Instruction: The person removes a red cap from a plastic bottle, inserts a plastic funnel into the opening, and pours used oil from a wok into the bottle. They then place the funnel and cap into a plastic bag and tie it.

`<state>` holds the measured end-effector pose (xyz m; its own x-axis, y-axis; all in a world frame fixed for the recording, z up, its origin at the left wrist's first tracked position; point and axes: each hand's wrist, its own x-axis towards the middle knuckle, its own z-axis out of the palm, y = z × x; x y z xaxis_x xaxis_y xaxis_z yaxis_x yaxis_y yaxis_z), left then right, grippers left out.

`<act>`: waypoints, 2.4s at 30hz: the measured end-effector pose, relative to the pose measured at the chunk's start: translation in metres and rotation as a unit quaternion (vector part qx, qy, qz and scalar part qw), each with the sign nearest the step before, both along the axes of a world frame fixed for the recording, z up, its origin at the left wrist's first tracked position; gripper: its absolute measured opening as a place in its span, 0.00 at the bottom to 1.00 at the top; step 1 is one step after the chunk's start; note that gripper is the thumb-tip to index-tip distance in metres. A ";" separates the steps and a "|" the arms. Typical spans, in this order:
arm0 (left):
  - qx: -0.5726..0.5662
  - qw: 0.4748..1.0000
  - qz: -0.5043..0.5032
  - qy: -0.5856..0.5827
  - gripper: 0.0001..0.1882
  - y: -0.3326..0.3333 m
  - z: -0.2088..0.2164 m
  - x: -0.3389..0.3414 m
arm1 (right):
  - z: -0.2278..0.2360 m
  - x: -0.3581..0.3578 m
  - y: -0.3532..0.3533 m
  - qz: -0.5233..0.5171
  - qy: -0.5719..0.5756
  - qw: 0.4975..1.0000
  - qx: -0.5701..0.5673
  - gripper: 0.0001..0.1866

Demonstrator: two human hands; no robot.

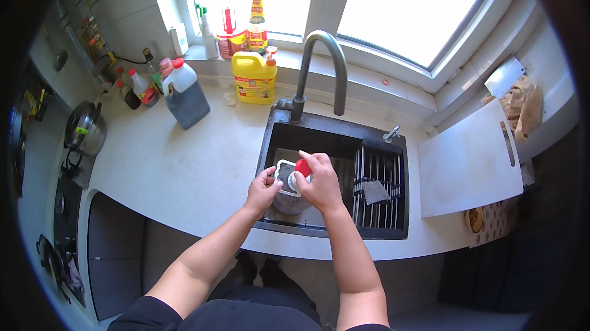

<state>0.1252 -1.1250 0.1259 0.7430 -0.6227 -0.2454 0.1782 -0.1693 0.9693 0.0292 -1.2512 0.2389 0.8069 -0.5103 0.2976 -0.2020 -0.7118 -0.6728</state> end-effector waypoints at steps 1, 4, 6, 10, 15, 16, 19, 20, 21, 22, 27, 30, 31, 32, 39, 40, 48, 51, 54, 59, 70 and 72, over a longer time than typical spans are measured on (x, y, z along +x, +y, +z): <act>0.005 1.000 0.006 -0.022 0.30 0.003 -0.006 0.001 | 0.004 -0.001 0.006 -0.008 -0.015 0.996 0.084 0.21; 0.003 0.999 0.046 0.000 0.28 0.027 -0.002 -0.002 | -0.025 -0.005 0.037 0.018 -0.105 0.952 0.288 0.23; 0.014 0.994 0.104 0.034 0.26 0.052 -0.005 -0.006 | -0.054 -0.001 0.075 0.041 -0.089 0.932 0.350 0.25; 0.047 0.973 0.206 0.096 0.22 0.109 -0.050 -0.003 | -0.117 0.016 0.143 0.067 0.001 0.952 0.299 0.25; 0.073 0.958 0.252 0.120 0.18 0.168 -0.060 0.003 | -0.148 0.039 0.185 0.075 -0.040 0.988 0.132 0.23; 0.072 0.956 0.254 0.127 0.17 0.181 -0.059 0.002 | -0.161 0.041 0.191 0.081 -0.065 0.991 0.078 0.23; 0.045 0.960 0.221 0.164 0.17 0.212 -0.058 0.008 | -0.169 0.041 0.207 0.065 0.028 0.997 -0.029 0.23; 0.042 0.960 0.217 0.171 0.16 0.222 -0.058 0.009 | -0.171 0.038 0.212 0.044 0.075 0.994 -0.062 0.23; 0.030 0.960 0.217 0.172 0.16 0.232 -0.056 0.012 | -0.169 0.038 0.219 0.036 0.109 0.992 -0.054 0.23; 0.019 0.960 0.217 0.173 0.16 0.244 -0.052 0.014 | -0.166 0.039 0.227 0.008 0.104 0.992 -0.075 0.24; -0.028 0.958 0.236 0.158 0.16 0.336 -0.041 0.036 | -0.141 0.076 0.308 -0.010 -0.005 0.996 -0.086 0.25; -0.085 0.952 0.244 0.166 0.17 0.413 -0.016 0.060 | -0.117 0.115 0.404 0.038 -0.041 0.995 0.081 0.23; -0.105 0.947 0.257 0.161 0.18 0.441 -0.004 0.069 | -0.113 0.128 0.440 0.077 -0.056 0.983 0.156 0.23; -0.118 0.941 0.278 0.155 0.18 0.473 0.010 0.078 | -0.110 0.144 0.480 0.118 -0.070 0.963 0.233 0.23; -0.167 0.850 0.500 -0.008 0.15 0.705 0.049 0.117 | -0.062 0.228 0.740 0.387 -0.040 0.865 0.315 0.12; -0.152 0.836 0.527 -0.019 0.15 0.740 0.055 0.118 | -0.054 0.236 0.774 0.419 -0.018 0.839 0.346 0.12; -0.233 0.537 0.783 -0.210 0.15 1.022 0.135 0.102 | -0.045 0.333 1.019 0.488 0.264 0.613 0.562 0.34; -0.203 0.436 0.847 -0.225 0.30 1.138 0.148 0.086 | -0.059 0.375 1.109 0.446 0.319 0.494 0.675 0.44; -0.259 0.396 0.880 -0.053 0.43 1.239 0.111 0.097 | -0.060 0.406 1.184 0.371 0.344 0.465 0.726 0.49; -0.490 0.510 0.702 0.087 0.51 1.309 0.048 0.130 | -0.081 0.433 1.258 0.315 0.377 0.432 0.757 0.50; -0.531 0.531 0.660 0.020 0.45 1.322 0.035 0.147 | -0.069 0.436 1.277 0.280 0.376 0.370 0.802 0.48; -0.542 0.525 0.656 0.018 0.44 1.321 0.038 0.147 | -0.072 0.436 1.277 0.277 0.378 0.370 0.802 0.48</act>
